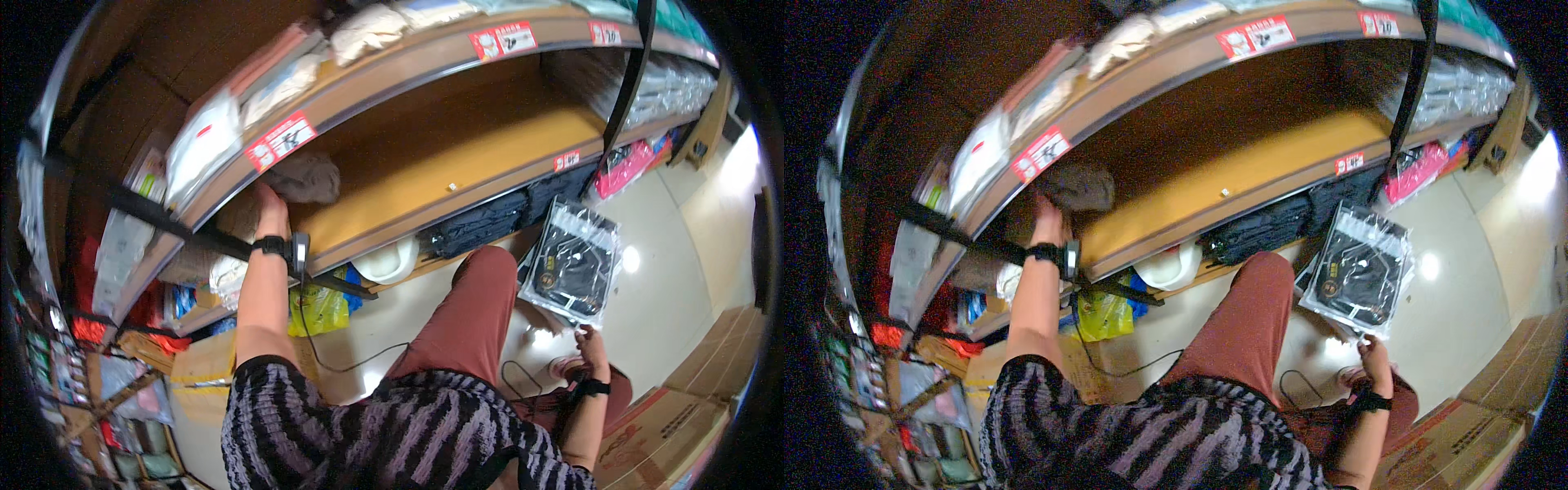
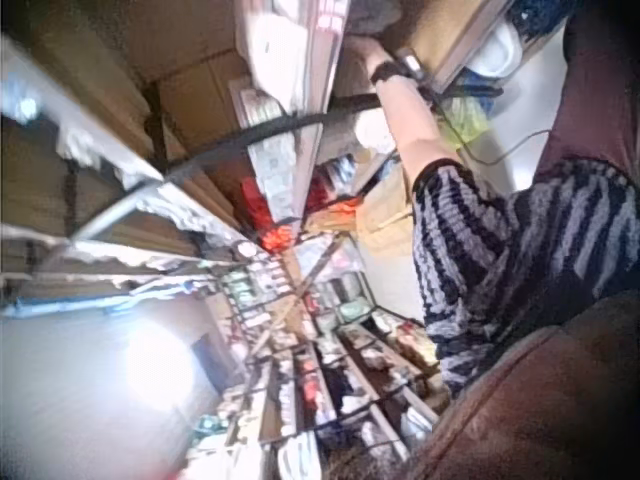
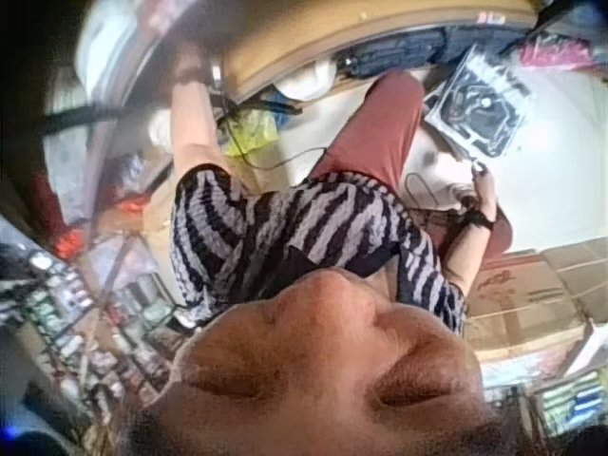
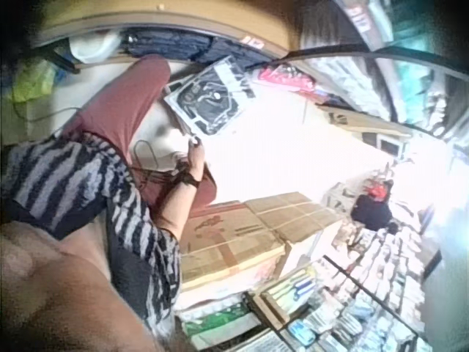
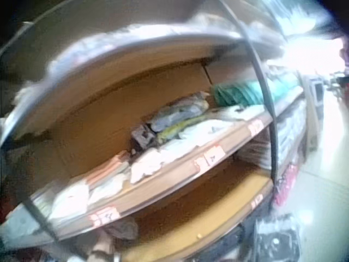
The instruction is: The person picks up packaged shirts from a shelf, wipes the shelf space with a cloth, and then places the shirts back onto the shelf.
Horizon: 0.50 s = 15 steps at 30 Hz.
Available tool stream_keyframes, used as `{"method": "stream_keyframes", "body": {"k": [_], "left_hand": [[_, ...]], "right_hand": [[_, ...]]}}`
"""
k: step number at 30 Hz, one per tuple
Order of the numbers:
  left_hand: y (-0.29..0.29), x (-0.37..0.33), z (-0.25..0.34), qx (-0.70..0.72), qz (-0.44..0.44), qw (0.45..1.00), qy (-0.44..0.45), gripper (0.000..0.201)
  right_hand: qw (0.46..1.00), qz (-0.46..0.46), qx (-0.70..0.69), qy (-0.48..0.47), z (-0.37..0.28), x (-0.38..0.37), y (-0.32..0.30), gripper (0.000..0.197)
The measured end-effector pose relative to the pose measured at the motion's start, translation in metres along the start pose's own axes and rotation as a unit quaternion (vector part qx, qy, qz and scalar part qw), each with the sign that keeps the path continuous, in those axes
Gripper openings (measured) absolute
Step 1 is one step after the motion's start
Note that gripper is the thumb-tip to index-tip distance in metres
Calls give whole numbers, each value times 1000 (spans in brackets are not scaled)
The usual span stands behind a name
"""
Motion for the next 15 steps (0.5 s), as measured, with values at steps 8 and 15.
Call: {"method": "stream_keyframes", "body": {"k": [8, 15], "left_hand": [[117, -96, 51, -436, -29, 894, 105, 45], [126, -74, 39, -509, -62, 849, 125, 46]], "right_hand": [[809, -57, -518, 274, 14, 22, 40, 32], [989, -109, 8, 95, -76, 6, 7, 24]]}}
Point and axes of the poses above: each hand's wrist, its own x-axis away from the middle knuckle, its own y-axis out of the palm, z = x × y, the point moved 9 cm from there along -x, towards the middle knuckle, and after that the axes turned 2 degrees about y, right-handed, at the moved point
